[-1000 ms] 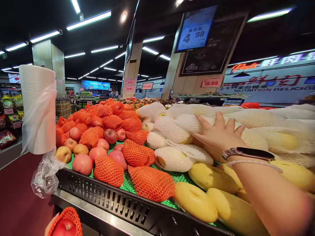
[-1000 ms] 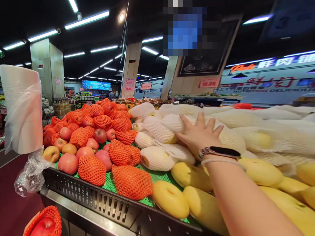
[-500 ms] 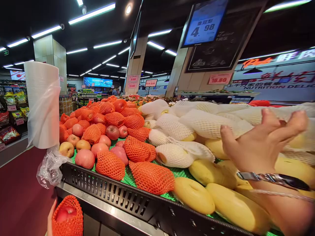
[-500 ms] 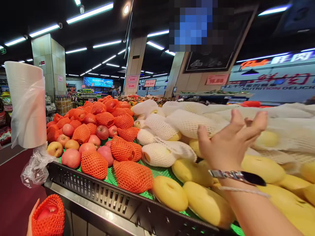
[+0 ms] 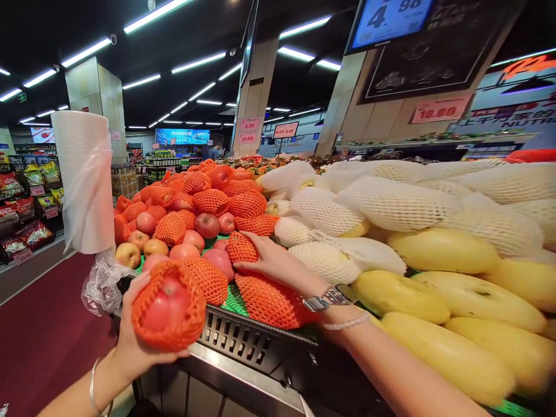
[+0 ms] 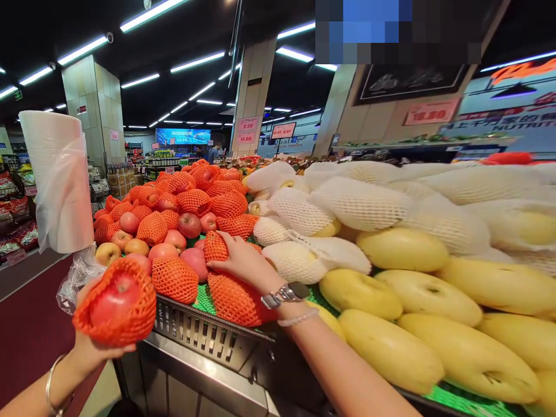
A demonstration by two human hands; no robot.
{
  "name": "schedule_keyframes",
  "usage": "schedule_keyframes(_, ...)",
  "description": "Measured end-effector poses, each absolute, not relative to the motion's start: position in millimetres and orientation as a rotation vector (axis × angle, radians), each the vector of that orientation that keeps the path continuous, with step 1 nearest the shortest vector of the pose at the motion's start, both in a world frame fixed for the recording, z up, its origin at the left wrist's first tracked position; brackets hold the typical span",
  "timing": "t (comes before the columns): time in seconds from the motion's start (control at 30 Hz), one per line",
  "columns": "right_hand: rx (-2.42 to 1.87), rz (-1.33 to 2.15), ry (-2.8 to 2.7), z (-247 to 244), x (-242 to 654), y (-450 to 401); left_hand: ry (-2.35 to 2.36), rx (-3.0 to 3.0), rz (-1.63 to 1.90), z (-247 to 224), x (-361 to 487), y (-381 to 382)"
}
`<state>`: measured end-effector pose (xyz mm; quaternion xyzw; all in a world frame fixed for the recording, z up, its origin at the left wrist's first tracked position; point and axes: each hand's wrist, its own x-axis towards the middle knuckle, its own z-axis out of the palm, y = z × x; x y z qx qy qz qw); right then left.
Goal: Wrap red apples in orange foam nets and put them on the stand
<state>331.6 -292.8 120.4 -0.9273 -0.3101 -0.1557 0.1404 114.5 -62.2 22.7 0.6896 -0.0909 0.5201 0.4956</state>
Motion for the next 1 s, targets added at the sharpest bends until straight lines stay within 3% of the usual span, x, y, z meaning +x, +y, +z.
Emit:
schedule_keyframes(0.13, -2.658, -0.364, -0.906, 128, 346, -301, -0.337, 1.763, 1.225, 88, 151, -88)
schedule_keyframes(0.27, -2.603, -0.529, -0.708, 147, 350, -311, -0.431, 1.848, 1.170, 120, 177, -103)
schedule_keyframes(0.4, -2.703, -0.777, -0.484, 167, 368, -317, -0.395, 1.786, 1.139, 119, 185, -112)
schedule_keyframes(0.77, -2.952, -0.797, -0.786, 148, 374, -317, 0.021, 1.523, 1.285, 103, 169, -70)
schedule_keyframes(1.0, -2.946, -0.764, -0.818, 155, 365, -305, -0.019, 1.500, 1.338, 94, 152, -42)
